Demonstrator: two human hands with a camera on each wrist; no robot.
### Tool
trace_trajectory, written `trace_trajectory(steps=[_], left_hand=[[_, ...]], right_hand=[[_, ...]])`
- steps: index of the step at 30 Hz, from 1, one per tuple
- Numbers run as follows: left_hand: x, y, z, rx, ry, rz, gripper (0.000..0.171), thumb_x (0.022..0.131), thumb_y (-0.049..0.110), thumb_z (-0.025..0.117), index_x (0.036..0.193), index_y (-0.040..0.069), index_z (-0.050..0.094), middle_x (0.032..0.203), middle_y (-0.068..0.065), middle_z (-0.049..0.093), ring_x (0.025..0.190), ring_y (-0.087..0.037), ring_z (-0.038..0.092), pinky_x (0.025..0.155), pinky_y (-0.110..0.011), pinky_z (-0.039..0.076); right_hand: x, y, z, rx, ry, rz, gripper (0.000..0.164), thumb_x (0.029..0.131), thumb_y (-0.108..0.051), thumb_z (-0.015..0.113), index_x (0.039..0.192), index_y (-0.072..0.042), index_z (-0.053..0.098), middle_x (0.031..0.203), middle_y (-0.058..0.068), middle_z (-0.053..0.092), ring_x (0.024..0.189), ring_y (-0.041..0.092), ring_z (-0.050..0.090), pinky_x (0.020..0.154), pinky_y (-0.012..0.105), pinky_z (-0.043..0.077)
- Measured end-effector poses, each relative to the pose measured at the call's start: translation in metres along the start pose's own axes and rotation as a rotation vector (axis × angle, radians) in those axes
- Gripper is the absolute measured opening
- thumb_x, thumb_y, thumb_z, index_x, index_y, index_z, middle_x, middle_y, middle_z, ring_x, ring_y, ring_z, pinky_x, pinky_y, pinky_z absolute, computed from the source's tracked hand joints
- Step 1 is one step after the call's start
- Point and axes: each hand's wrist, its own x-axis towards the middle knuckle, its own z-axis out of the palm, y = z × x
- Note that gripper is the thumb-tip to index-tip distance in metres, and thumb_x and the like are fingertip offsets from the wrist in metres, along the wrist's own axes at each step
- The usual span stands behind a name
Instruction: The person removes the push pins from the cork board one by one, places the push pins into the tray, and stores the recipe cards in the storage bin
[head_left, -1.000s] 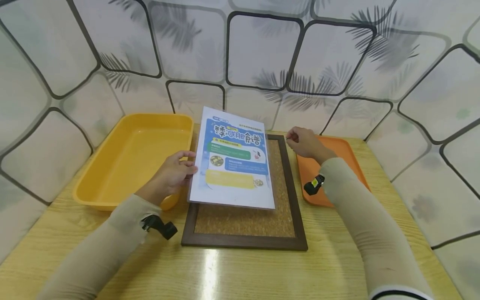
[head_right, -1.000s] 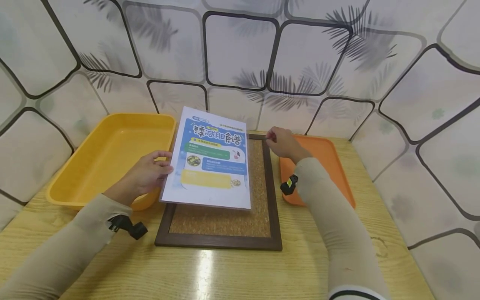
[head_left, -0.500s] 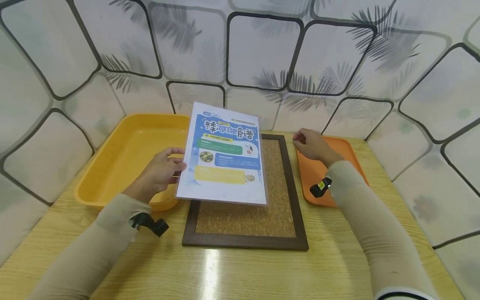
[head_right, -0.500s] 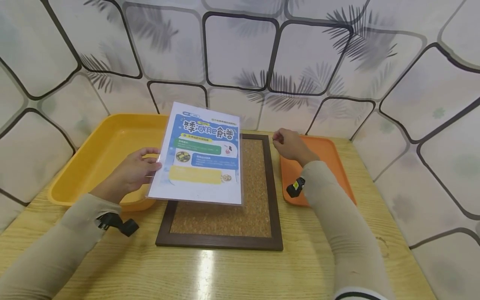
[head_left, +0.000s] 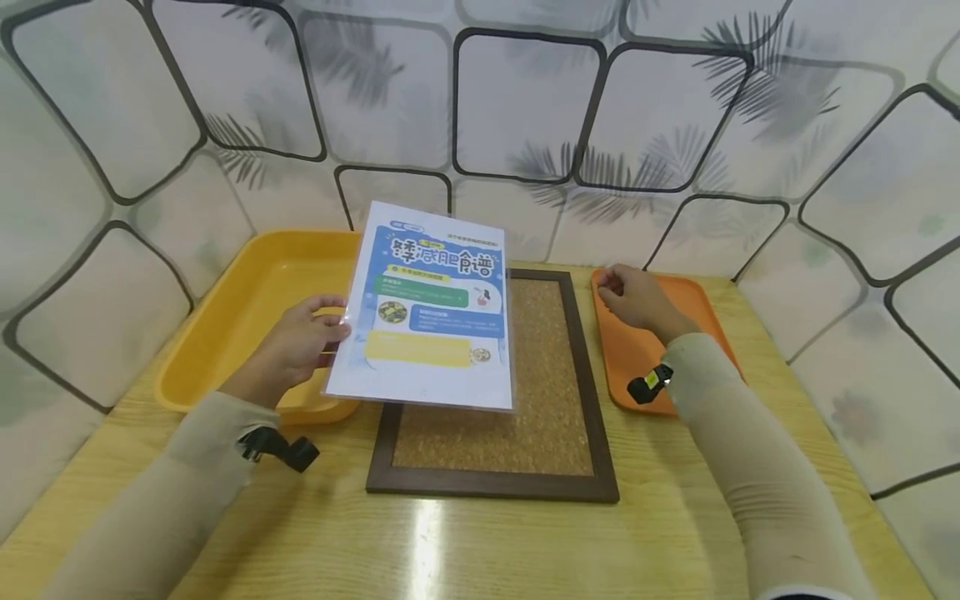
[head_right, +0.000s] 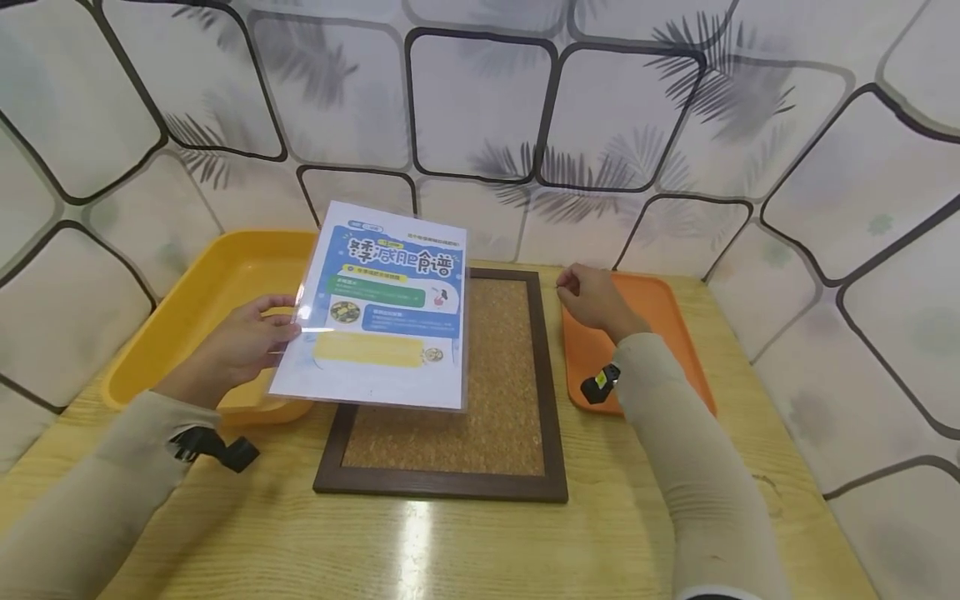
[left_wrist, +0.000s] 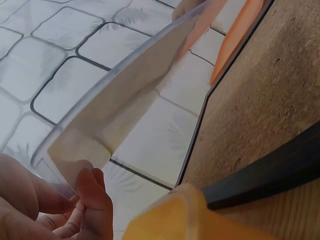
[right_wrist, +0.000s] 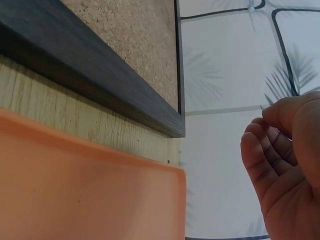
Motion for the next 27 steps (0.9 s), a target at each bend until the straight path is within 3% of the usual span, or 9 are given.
trace_trajectory(steps=[12, 21, 27], left_hand=[[-0.005, -0.005, -0.022, 0.000, 0.020, 0.009, 0.051, 0.103, 0.011, 0.044, 0.150, 0.011, 0.025, 0.138, -0.021, 0.042, 0.105, -0.032, 0.052, 0.079, -0.031, 0.052], [-0.010, -0.010, -0.038, -0.040, 0.016, 0.022, 0.045, 0.103, 0.007, 0.044, 0.145, 0.008, 0.028, 0.126, -0.014, 0.045, 0.091, -0.019, 0.055, 0.075, -0.028, 0.051], [-0.010, -0.012, -0.046, -0.043, 0.024, 0.020, 0.044, 0.103, 0.009, 0.043, 0.144, 0.009, 0.028, 0.127, -0.014, 0.045, 0.091, -0.018, 0.056, 0.075, -0.028, 0.051]], right_hand=[[-0.011, 0.009, -0.005, -0.013, 0.005, 0.022, 0.027, 0.101, -0.021, 0.046, 0.112, 0.002, 0.055, 0.103, 0.018, 0.061, 0.088, 0.029, 0.059, 0.074, 0.043, 0.050], [-0.018, 0.020, -0.009, -0.040, 0.012, 0.007, 0.025, 0.100, -0.019, 0.048, 0.110, 0.003, 0.056, 0.100, 0.017, 0.060, 0.089, 0.030, 0.058, 0.075, 0.045, 0.049], [-0.023, 0.026, -0.010, -0.034, 0.023, 0.008, 0.021, 0.099, -0.015, 0.049, 0.109, 0.003, 0.056, 0.100, 0.018, 0.060, 0.090, 0.031, 0.058, 0.075, 0.046, 0.049]])
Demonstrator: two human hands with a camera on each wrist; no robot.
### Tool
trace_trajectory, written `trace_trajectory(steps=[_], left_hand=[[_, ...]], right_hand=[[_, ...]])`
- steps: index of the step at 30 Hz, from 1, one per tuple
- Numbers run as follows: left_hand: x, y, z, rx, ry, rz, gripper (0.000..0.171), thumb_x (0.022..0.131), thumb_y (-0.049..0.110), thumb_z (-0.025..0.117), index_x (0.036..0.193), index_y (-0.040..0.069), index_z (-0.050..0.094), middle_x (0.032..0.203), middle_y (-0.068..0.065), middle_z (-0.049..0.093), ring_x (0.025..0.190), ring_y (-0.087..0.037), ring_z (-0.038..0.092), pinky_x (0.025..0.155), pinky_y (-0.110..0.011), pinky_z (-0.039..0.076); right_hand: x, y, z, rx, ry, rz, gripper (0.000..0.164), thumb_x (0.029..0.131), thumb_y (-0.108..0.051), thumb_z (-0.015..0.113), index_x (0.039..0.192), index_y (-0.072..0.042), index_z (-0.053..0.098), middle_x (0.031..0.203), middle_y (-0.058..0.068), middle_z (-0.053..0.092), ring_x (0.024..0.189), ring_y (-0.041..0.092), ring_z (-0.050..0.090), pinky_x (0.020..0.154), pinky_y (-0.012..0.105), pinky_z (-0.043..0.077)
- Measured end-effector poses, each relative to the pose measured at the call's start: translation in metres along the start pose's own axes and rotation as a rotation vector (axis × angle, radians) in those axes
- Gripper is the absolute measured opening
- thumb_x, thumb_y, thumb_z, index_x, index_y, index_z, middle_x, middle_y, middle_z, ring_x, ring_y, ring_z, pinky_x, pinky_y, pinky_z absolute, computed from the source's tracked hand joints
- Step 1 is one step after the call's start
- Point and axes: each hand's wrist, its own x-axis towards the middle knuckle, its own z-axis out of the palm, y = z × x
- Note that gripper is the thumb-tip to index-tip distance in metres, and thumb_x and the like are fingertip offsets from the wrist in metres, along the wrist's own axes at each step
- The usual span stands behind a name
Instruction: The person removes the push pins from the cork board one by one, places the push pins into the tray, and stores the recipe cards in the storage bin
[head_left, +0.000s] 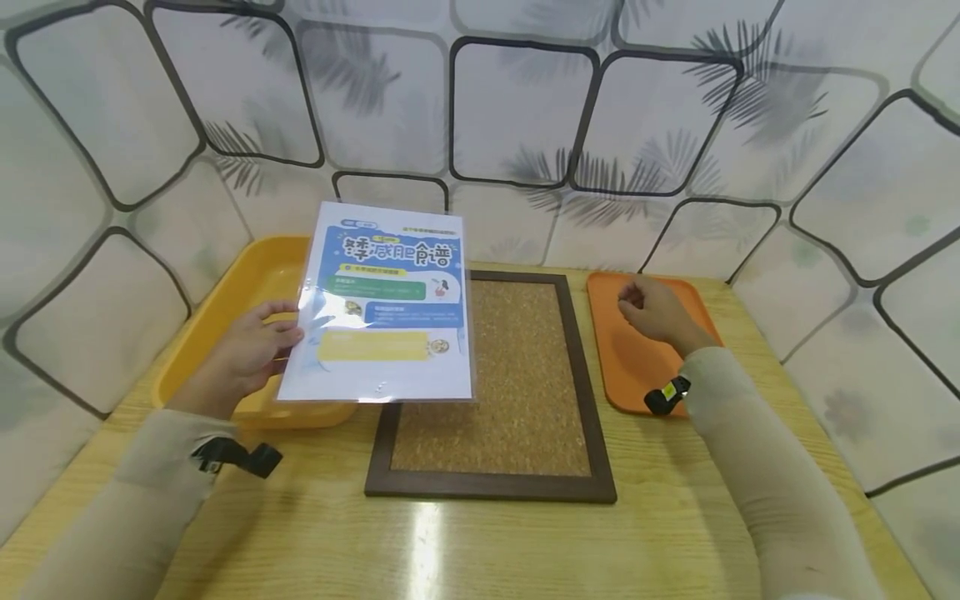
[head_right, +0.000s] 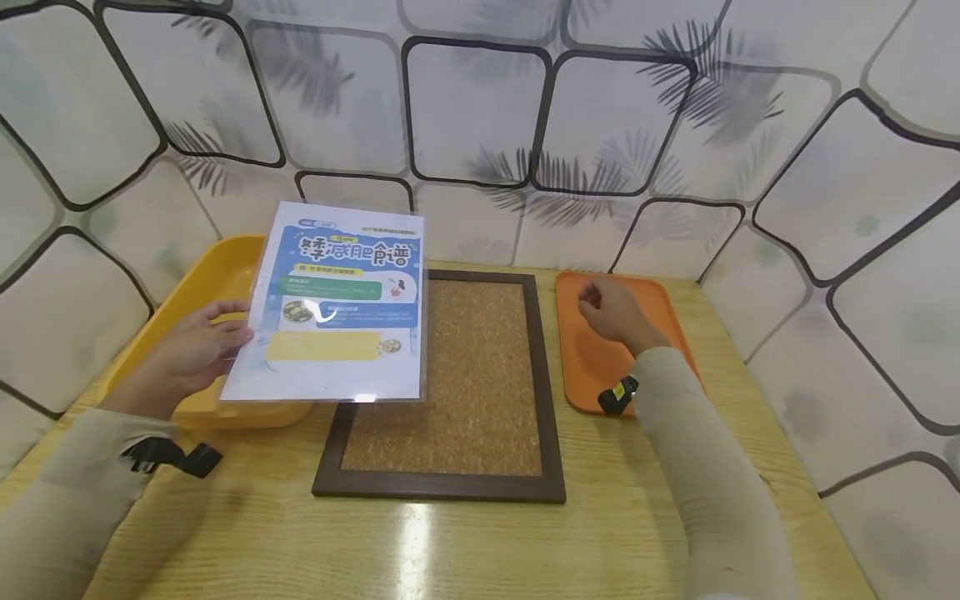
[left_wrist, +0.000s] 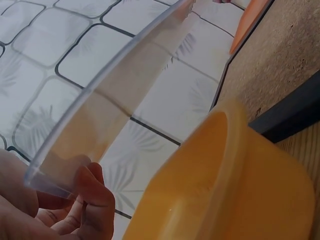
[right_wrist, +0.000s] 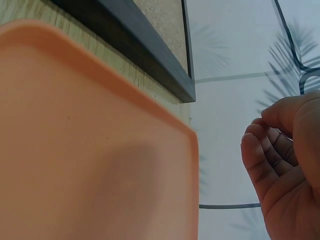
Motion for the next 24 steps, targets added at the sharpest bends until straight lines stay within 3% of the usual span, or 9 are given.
trace_trajectory(steps=[7, 14, 20, 24], left_hand=[[0.000, -0.004, -0.010, 0.017, 0.018, 0.004, 0.046, 0.104, 0.011, 0.042, 0.147, 0.011, 0.026, 0.132, -0.015, 0.043, 0.096, -0.020, 0.055, 0.077, -0.028, 0.050], [-0.001, -0.007, -0.020, -0.038, 0.016, 0.020, 0.031, 0.102, 0.007, 0.045, 0.130, 0.021, 0.041, 0.107, 0.000, 0.052, 0.084, -0.011, 0.059, 0.072, -0.027, 0.051], [-0.003, -0.010, -0.026, -0.037, 0.026, 0.030, 0.030, 0.103, 0.008, 0.043, 0.128, 0.022, 0.040, 0.106, 0.001, 0.052, 0.082, -0.010, 0.060, 0.071, -0.027, 0.052], [-0.004, -0.011, -0.031, -0.075, 0.015, 0.031, 0.027, 0.102, 0.006, 0.045, 0.119, 0.027, 0.043, 0.099, 0.006, 0.056, 0.080, -0.010, 0.061, 0.069, -0.027, 0.052]], right_hand=[[-0.006, 0.006, 0.001, 0.006, -0.002, 0.029, 0.022, 0.099, -0.014, 0.050, 0.109, 0.004, 0.056, 0.099, 0.019, 0.060, 0.087, 0.031, 0.058, 0.072, 0.044, 0.050], [-0.011, 0.014, 0.003, 0.003, -0.006, 0.056, 0.023, 0.100, -0.017, 0.049, 0.110, 0.003, 0.056, 0.102, 0.020, 0.059, 0.089, 0.032, 0.058, 0.072, 0.045, 0.050], [-0.015, 0.017, 0.004, 0.008, -0.004, 0.065, 0.023, 0.099, -0.014, 0.050, 0.111, 0.005, 0.055, 0.103, 0.021, 0.059, 0.091, 0.034, 0.057, 0.073, 0.045, 0.050], [-0.019, 0.018, 0.006, 0.005, 0.002, 0.079, 0.022, 0.099, -0.014, 0.050, 0.110, 0.004, 0.055, 0.103, 0.021, 0.059, 0.091, 0.034, 0.057, 0.074, 0.046, 0.050]])
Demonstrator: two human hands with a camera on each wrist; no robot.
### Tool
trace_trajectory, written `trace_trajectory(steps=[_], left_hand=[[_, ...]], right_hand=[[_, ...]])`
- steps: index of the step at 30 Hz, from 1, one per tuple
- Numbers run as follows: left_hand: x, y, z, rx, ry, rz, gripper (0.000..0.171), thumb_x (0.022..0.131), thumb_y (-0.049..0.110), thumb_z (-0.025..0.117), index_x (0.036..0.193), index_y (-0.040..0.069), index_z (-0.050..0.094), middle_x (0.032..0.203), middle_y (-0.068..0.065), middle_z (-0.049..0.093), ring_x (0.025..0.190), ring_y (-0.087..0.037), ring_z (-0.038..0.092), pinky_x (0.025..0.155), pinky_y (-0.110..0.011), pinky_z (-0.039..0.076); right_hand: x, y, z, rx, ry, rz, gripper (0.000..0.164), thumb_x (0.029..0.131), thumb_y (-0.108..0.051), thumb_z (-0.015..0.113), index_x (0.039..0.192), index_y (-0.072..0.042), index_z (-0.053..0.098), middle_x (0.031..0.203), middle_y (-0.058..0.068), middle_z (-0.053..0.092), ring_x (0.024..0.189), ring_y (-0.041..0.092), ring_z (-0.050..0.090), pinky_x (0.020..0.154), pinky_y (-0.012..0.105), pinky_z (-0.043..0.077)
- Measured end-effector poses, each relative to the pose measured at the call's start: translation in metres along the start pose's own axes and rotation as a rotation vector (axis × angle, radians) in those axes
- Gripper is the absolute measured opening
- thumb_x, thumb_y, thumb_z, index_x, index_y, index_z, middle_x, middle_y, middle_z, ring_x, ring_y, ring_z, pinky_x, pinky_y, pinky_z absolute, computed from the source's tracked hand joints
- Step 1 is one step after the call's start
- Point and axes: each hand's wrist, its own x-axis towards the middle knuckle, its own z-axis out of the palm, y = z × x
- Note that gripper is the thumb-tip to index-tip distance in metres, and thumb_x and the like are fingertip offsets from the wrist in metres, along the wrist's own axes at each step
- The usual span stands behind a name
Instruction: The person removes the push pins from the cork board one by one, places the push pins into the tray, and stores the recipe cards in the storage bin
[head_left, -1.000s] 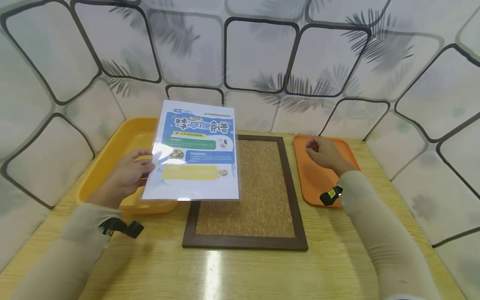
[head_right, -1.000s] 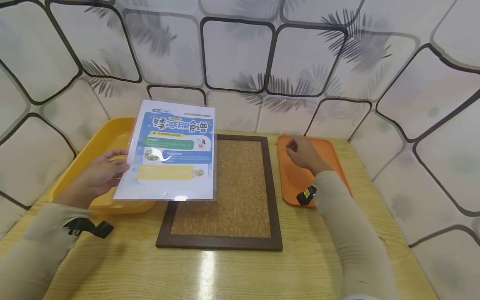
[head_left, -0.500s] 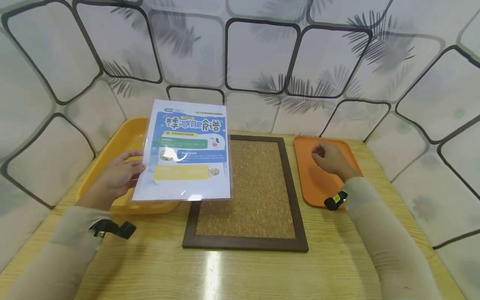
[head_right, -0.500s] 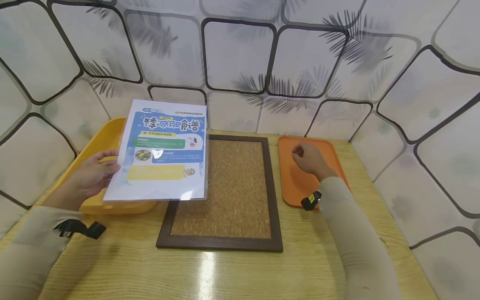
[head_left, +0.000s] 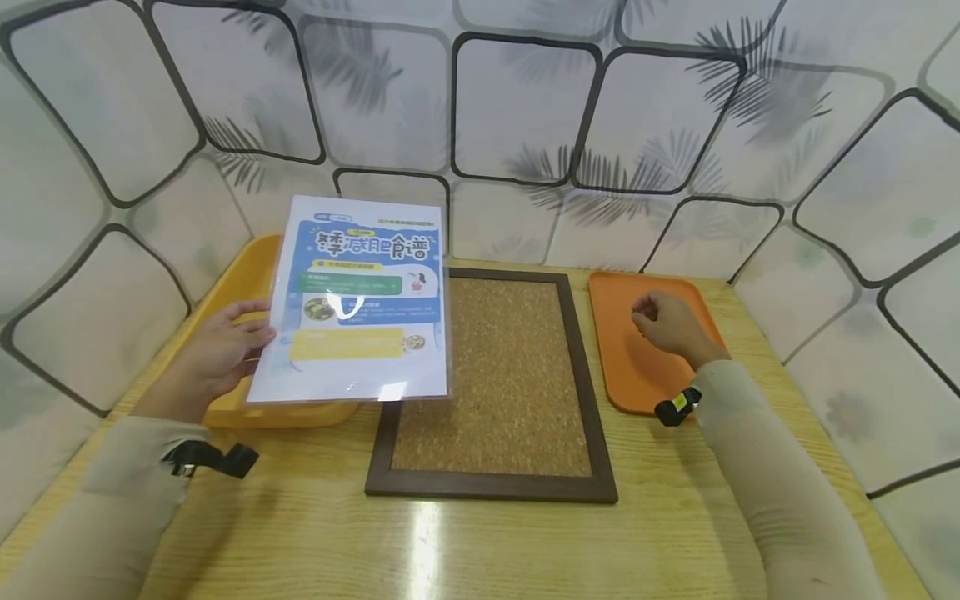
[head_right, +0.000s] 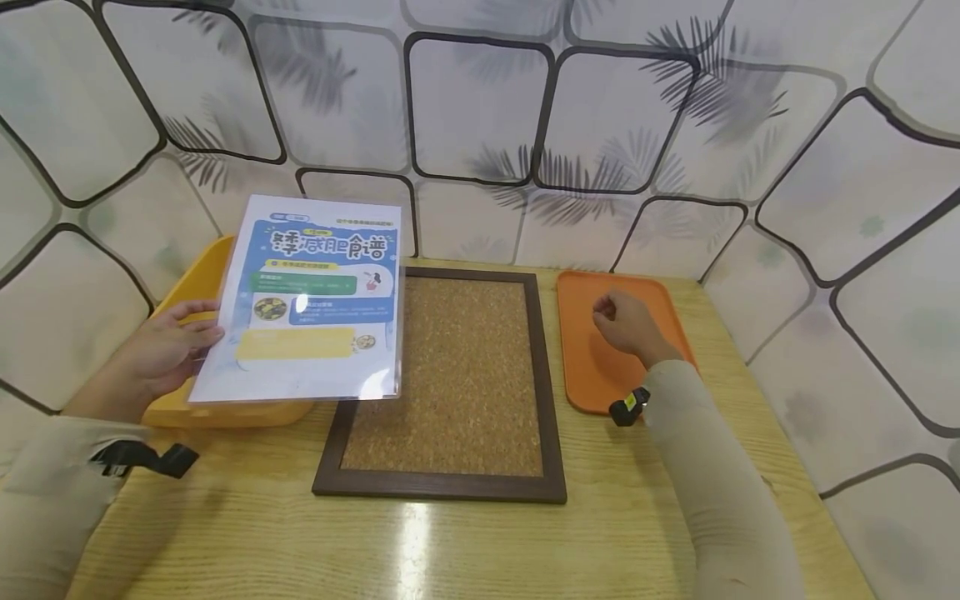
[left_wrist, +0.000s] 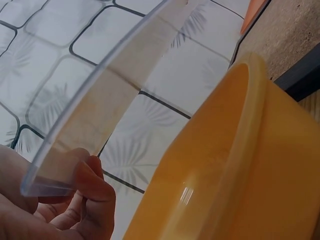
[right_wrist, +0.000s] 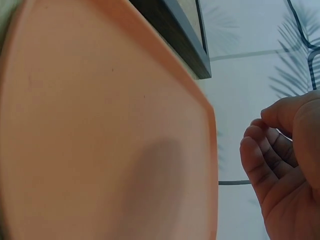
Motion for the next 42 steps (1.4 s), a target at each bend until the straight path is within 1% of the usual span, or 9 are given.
trace_trajectory(steps=[5, 10, 15, 20, 26, 31, 37, 40, 42], left_hand=[[-0.001, -0.001, -0.005, 0.031, 0.013, -0.006, 0.033, 0.102, 0.009, 0.046, 0.130, 0.024, 0.040, 0.105, 0.004, 0.053, 0.083, -0.009, 0.060, 0.072, -0.027, 0.052], [-0.001, -0.001, -0.009, 0.035, 0.028, -0.009, 0.028, 0.102, 0.010, 0.047, 0.122, 0.030, 0.044, 0.106, 0.004, 0.053, 0.083, -0.009, 0.060, 0.072, -0.026, 0.051], [-0.002, 0.000, -0.014, 0.053, 0.028, -0.016, 0.029, 0.102, 0.011, 0.046, 0.126, 0.029, 0.044, 0.108, 0.004, 0.052, 0.084, -0.008, 0.059, 0.073, -0.026, 0.051], [-0.003, -0.002, -0.022, -0.004, 0.011, -0.011, 0.027, 0.101, 0.008, 0.047, 0.109, 0.034, 0.045, 0.094, 0.011, 0.058, 0.080, -0.008, 0.060, 0.070, -0.026, 0.051], [-0.003, -0.003, -0.029, -0.099, -0.002, -0.014, 0.028, 0.100, 0.004, 0.047, 0.108, 0.031, 0.046, 0.087, 0.012, 0.061, 0.078, -0.008, 0.060, 0.067, -0.026, 0.050], [-0.002, -0.004, -0.034, -0.095, -0.001, -0.011, 0.028, 0.100, 0.004, 0.048, 0.108, 0.031, 0.047, 0.087, 0.013, 0.060, 0.079, -0.007, 0.059, 0.067, -0.026, 0.050], [-0.002, -0.006, -0.040, -0.007, 0.023, -0.006, 0.027, 0.101, 0.009, 0.048, 0.108, 0.035, 0.047, 0.097, 0.010, 0.054, 0.081, -0.006, 0.058, 0.069, -0.025, 0.050], [-0.001, -0.008, -0.042, -0.015, 0.020, -0.003, 0.027, 0.101, 0.008, 0.049, 0.108, 0.034, 0.047, 0.096, 0.011, 0.056, 0.080, -0.006, 0.058, 0.069, -0.025, 0.050], [-0.001, -0.008, -0.044, -0.062, 0.006, 0.002, 0.028, 0.100, 0.005, 0.049, 0.109, 0.032, 0.048, 0.091, 0.012, 0.060, 0.079, -0.007, 0.059, 0.067, -0.026, 0.050]], right_hand=[[-0.003, 0.003, 0.001, -0.011, 0.010, -0.011, 0.020, 0.098, -0.012, 0.051, 0.108, 0.004, 0.056, 0.101, 0.021, 0.059, 0.090, 0.034, 0.058, 0.074, 0.047, 0.050], [-0.004, 0.011, 0.002, -0.023, 0.018, -0.019, 0.019, 0.098, -0.012, 0.052, 0.107, 0.004, 0.057, 0.098, 0.020, 0.060, 0.088, 0.034, 0.058, 0.074, 0.047, 0.050], [-0.004, 0.019, 0.004, -0.036, 0.026, -0.019, 0.020, 0.098, -0.013, 0.052, 0.106, 0.004, 0.057, 0.097, 0.020, 0.061, 0.088, 0.034, 0.058, 0.075, 0.048, 0.049], [-0.006, 0.025, 0.006, -0.046, 0.015, 0.002, 0.020, 0.098, -0.014, 0.051, 0.107, 0.003, 0.057, 0.098, 0.019, 0.061, 0.086, 0.033, 0.058, 0.073, 0.047, 0.050], [-0.007, 0.029, 0.008, -0.068, 0.020, -0.001, 0.019, 0.097, -0.013, 0.053, 0.106, 0.004, 0.058, 0.097, 0.019, 0.062, 0.087, 0.034, 0.059, 0.076, 0.049, 0.049], [-0.009, 0.036, 0.011, -0.075, 0.017, -0.001, 0.018, 0.096, -0.012, 0.055, 0.104, 0.003, 0.059, 0.094, 0.018, 0.062, 0.085, 0.033, 0.059, 0.075, 0.049, 0.049], [-0.012, 0.041, 0.016, -0.070, 0.018, -0.002, 0.018, 0.095, -0.011, 0.055, 0.104, 0.004, 0.059, 0.094, 0.019, 0.063, 0.086, 0.034, 0.059, 0.074, 0.049, 0.049], [-0.012, 0.044, 0.018, -0.070, 0.019, 0.001, 0.018, 0.094, -0.010, 0.055, 0.104, 0.005, 0.059, 0.093, 0.019, 0.062, 0.086, 0.034, 0.059, 0.074, 0.047, 0.048], [-0.012, 0.046, 0.019, -0.070, 0.018, 0.001, 0.018, 0.094, -0.010, 0.055, 0.103, 0.005, 0.059, 0.092, 0.018, 0.062, 0.085, 0.034, 0.058, 0.073, 0.046, 0.047]])
